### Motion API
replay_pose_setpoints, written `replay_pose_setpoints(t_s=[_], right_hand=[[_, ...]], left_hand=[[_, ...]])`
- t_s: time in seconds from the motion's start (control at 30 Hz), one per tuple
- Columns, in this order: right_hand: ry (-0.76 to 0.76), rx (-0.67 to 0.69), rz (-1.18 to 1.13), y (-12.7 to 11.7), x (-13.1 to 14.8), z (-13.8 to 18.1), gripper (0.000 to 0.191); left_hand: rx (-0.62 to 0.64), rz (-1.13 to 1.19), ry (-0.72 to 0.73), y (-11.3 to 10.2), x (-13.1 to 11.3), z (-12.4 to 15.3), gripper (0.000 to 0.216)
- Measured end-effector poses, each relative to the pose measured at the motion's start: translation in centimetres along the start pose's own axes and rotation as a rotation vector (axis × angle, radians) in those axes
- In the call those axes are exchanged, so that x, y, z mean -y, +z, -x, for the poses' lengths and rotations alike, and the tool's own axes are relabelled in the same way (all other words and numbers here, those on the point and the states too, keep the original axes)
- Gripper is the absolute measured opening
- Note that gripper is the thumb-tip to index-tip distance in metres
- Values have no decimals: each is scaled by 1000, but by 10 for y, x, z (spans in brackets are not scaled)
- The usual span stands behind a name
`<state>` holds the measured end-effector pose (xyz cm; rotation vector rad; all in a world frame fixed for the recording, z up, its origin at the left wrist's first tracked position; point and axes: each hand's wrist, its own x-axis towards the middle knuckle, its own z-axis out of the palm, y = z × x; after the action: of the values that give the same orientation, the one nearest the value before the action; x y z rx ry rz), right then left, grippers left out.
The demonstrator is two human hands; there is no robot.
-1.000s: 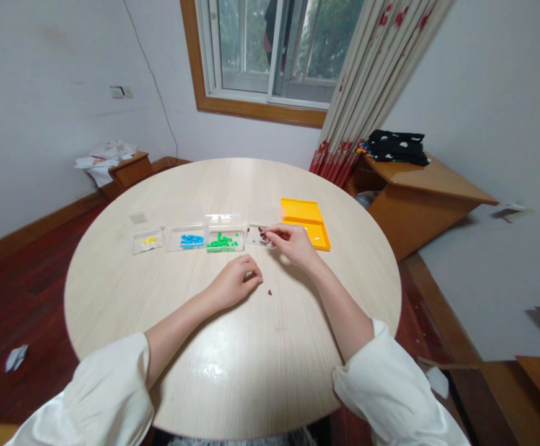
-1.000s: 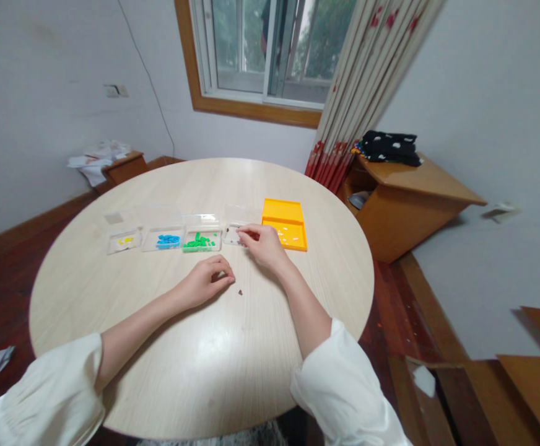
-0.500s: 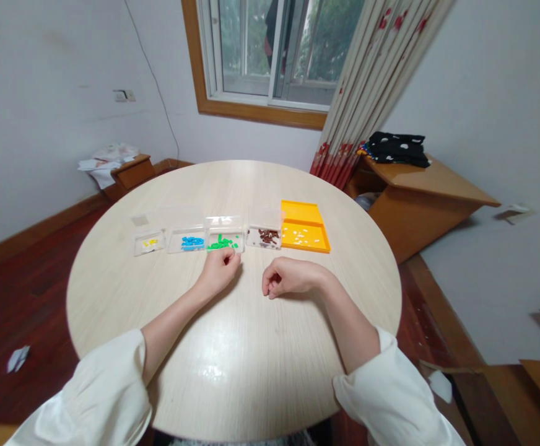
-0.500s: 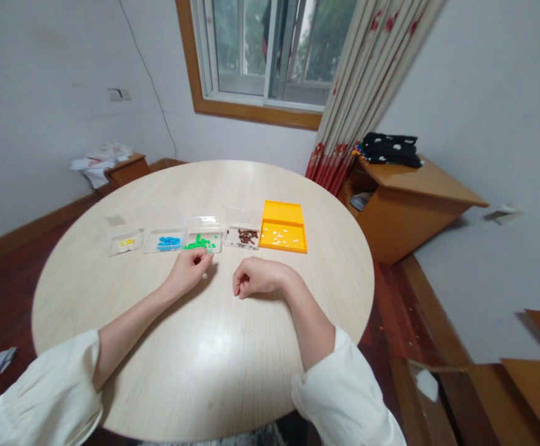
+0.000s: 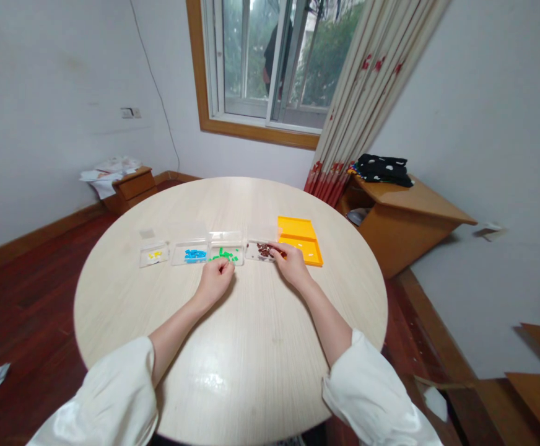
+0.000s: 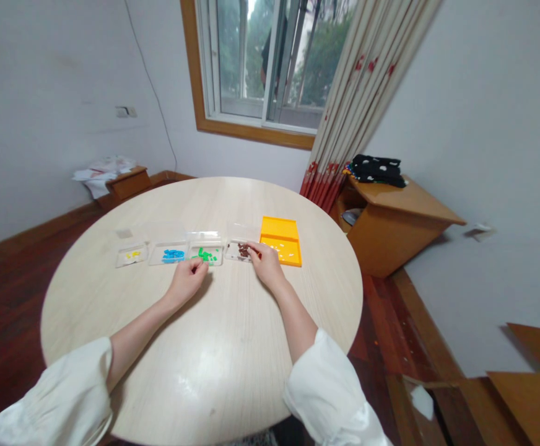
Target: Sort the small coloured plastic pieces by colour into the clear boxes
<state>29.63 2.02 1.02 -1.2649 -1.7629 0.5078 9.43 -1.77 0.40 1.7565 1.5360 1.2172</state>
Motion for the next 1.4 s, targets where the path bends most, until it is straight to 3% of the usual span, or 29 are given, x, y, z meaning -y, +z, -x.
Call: replay_pose_setpoints(t_s=[0.2,0.3,0.33,0.43,0.53,0.63,0.87,1.1,1.4], right_hand=[[-31,-150,100,-4,2,2,28],[-104,-133,225,-10,14,0,56],[-123,-99,283,-10,18,-2,71],[-164,67,467,-10,27,-11,108],[-189,195,605,-5,31,-21,117],[-208,238,664,0,33,-25,104],[-228,182,726,14,24,-4,44],[-234,227,731,27,4,9,50],[-165,251,698,34,11,11,52]], left_hand=[[-113,-90,127,-10,2,1,31],[-177,-211,261,-23,2,-5,12],[-175,-255,308,-27,2,-9,20],[-93,-399,430,-36,1,-21,72],[22,-519,500,-38,1,-34,95],[95,-589,526,-35,2,-40,92],[111,-690,529,-25,16,-23,41],[125,-791,419,-11,24,-5,39],[110,-821,348,-1,10,-4,44]])
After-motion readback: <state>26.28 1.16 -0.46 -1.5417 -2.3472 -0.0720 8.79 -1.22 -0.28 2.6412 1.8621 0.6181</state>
